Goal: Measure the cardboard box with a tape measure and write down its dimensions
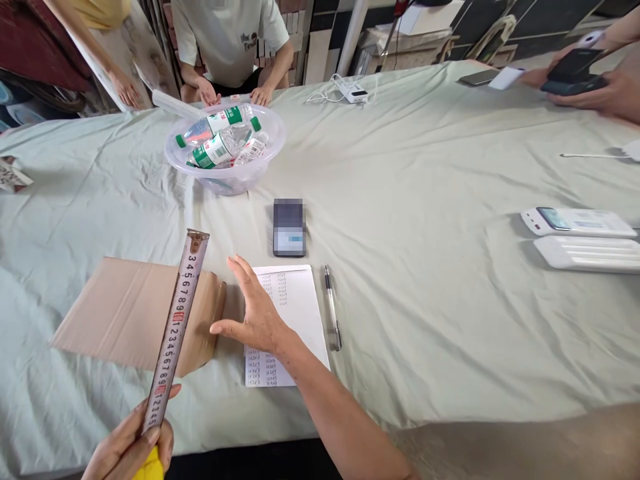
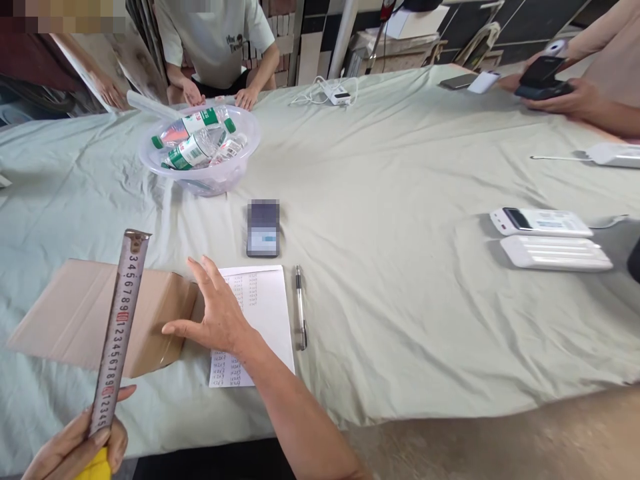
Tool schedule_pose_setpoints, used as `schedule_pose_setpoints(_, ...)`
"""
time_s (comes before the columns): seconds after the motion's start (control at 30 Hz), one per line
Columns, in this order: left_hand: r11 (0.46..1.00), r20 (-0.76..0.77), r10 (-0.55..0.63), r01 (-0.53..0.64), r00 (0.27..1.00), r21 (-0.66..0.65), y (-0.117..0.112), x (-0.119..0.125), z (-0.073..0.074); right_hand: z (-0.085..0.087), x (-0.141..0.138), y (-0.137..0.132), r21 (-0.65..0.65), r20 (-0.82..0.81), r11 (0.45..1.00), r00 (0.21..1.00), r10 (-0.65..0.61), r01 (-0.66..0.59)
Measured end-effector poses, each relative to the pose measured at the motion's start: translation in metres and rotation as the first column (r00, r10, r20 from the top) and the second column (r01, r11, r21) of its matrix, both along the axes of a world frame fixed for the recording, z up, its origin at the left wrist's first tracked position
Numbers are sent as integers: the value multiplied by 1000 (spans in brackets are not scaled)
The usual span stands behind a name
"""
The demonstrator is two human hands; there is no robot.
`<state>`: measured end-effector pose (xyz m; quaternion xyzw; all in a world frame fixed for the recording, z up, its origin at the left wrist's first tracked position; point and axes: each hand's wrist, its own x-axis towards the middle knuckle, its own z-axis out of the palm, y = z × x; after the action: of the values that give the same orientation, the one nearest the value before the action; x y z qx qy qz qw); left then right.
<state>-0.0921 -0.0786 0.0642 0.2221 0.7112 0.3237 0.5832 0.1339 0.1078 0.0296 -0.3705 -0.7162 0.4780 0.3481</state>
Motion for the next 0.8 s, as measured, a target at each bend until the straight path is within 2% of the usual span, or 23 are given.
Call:
schedule_pose_setpoints(0.13,998,7,54,-54,999,-25,-10,-1,16,-4,-11,-9,193,80,978,995,65,-80)
schedule_pose_setpoints(0.2,997,-4,76,-76,997,24,-15,4,25,-8,-17,-15,273,127,957,990,63,-96)
schedule_pose_setpoints(0.3,986,-2,113,-112,994,121,-24,14,33,-16,-24,-21,315,220,941,974,53,-123)
schedule_pose_setpoints(0.43,971,-7,166,-162,986,178,-39,16,31,-25,-28,-22,326,278,935,960,45,-139)
schedule_pose_setpoints(0.57,978,14,100,-100,995,185,-53,9,22,-27,-28,-23,331,282,931,958,56,-152)
schedule_pose_setpoints(0.8,975,83,101,-115,991,191,-65,9,18,-28,-36,-22,347,182,929,981,69,-129)
